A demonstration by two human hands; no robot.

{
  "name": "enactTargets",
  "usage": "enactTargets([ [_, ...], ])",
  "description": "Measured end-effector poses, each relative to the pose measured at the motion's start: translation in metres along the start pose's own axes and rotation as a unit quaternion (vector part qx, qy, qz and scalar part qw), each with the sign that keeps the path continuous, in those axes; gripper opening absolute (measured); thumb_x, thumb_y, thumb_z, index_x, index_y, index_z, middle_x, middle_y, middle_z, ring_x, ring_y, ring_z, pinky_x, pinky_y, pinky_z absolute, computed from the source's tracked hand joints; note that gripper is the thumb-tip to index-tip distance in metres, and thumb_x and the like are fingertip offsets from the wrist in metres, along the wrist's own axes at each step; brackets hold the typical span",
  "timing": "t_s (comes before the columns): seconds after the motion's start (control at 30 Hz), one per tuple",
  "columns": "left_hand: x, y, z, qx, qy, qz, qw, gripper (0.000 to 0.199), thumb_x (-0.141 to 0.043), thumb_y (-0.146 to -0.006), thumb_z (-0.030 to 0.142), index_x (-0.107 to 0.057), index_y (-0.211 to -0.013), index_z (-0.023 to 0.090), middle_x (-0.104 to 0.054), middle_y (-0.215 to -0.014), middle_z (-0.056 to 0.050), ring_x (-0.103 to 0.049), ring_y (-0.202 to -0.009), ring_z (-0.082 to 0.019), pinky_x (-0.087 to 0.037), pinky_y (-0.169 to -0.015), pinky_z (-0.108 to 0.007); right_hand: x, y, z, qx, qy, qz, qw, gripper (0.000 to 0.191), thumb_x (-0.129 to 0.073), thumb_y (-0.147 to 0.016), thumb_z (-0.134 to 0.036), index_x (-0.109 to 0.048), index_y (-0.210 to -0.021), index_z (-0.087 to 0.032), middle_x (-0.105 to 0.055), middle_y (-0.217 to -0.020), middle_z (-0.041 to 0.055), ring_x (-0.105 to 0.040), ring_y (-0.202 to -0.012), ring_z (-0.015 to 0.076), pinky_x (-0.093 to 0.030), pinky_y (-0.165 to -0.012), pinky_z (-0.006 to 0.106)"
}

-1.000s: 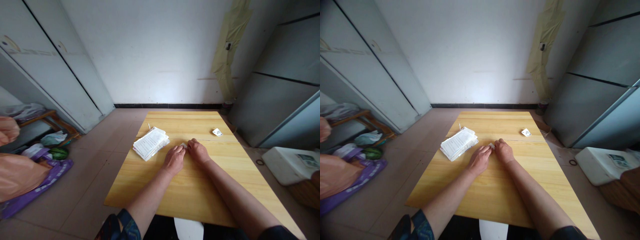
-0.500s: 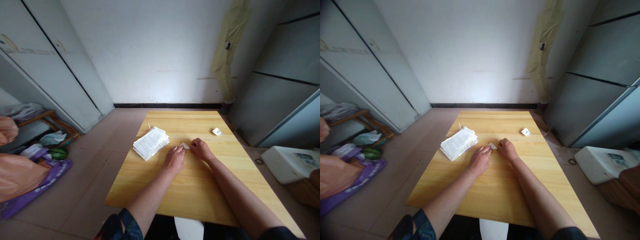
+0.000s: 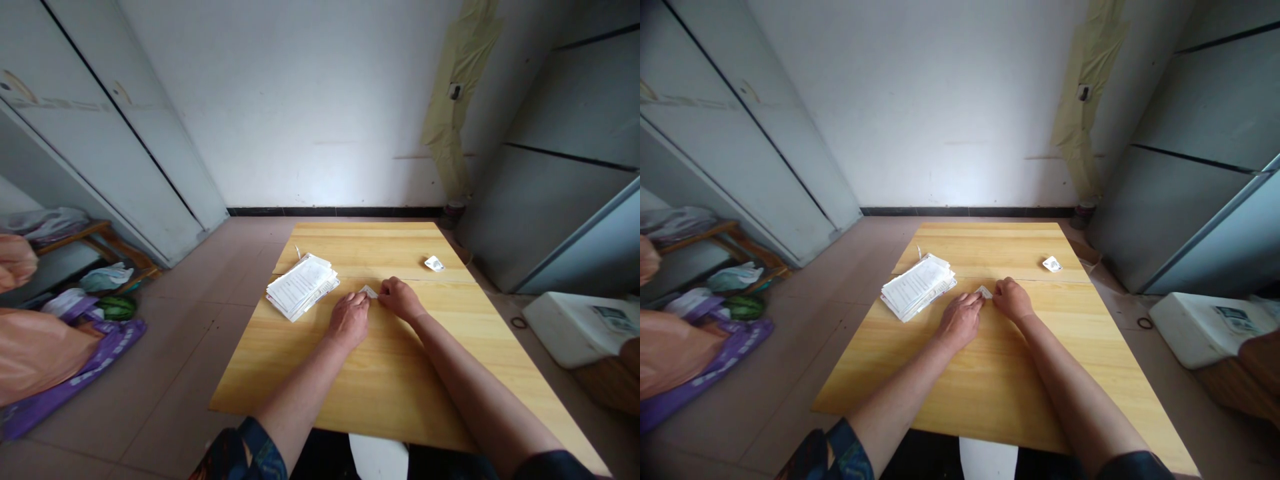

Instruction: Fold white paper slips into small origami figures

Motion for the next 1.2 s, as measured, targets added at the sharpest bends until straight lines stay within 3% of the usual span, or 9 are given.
enactTargets([
  [0.27, -0.002, 0.001, -0.001, -0.013, -0.001, 0.017, 1.0, 0.034, -0.045, -0.084, 0.01, -0.059, -0.113, 0.016, -0.064, -0.11, -0.008, -0.055, -0.098, -0.022, -0.047, -0.09, -0.036, 0.004, -0.003, 0.009, -0.03, 0.013, 0.006, 0.999, 0.013, -0.053, -0.073, -0.011, -0.062, -0.065, -0.016, -0.064, -0.075, 0.005, -0.055, -0.068, 0.0132, -0.034, -0.058, 0.021],
  [0.47, -0.004, 0.0, -0.002, -0.021, -0.006, 0.036, 0.999, 0.032, -0.044, -0.083, 0.01, -0.061, -0.11, 0.013, -0.064, -0.109, -0.01, -0.055, -0.097, -0.023, -0.048, -0.089, -0.037, 0.001, 0.006, -0.002, -0.043, 0.009, 0.037, 0.998, 0.022, -0.059, -0.079, -0.039, -0.061, -0.073, -0.018, -0.061, -0.083, 0.0038, -0.055, -0.067, 0.0135, -0.031, -0.054, 0.023],
  [0.67, -0.003, 0.001, 0.0, -0.006, -0.012, 0.031, 0.999, 0.031, -0.043, -0.084, 0.01, -0.062, -0.107, 0.014, -0.065, -0.108, -0.009, -0.056, -0.097, -0.023, -0.048, -0.089, -0.037, -0.002, 0.009, -0.01, -0.034, 0.066, 0.026, 0.997, 0.018, -0.054, -0.085, -0.034, -0.06, -0.077, -0.019, -0.059, -0.089, 0.0039, -0.057, -0.073, 0.0139, -0.028, -0.054, 0.024],
  [1.03, 0.001, 0.01, 0.001, 0.011, -0.038, 0.03, 0.999, 0.034, -0.046, -0.085, 0.019, -0.057, -0.118, 0.016, -0.058, -0.126, -0.011, -0.055, -0.11, -0.024, -0.045, -0.095, -0.039, 0.0, 0.009, 0.0, -0.018, 0.046, 0.035, 0.998, 0.014, -0.056, -0.085, -0.028, -0.059, -0.075, -0.018, -0.057, -0.085, 0.0026, -0.055, -0.07, 0.0117, -0.03, -0.056, 0.023],
  [1.2, 0.0, 0.009, 0.005, 0.032, -0.049, 0.032, 0.998, 0.033, -0.044, -0.084, 0.013, -0.055, -0.115, 0.015, -0.064, -0.113, -0.011, -0.059, -0.102, -0.023, -0.046, -0.089, -0.038, -0.003, 0.011, -0.004, -0.015, 0.061, 0.048, 0.997, 0.025, -0.051, -0.089, -0.039, -0.06, -0.078, -0.018, -0.058, -0.087, 0.0037, -0.057, -0.074, 0.0134, -0.032, -0.057, 0.024],
])
Point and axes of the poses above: each hand's wrist, its own y-axis away from the middle knuckle, its own x-axis out of the back of the hand, z = x × y, the point moved 2 cm from there along -y, towards the middle knuckle
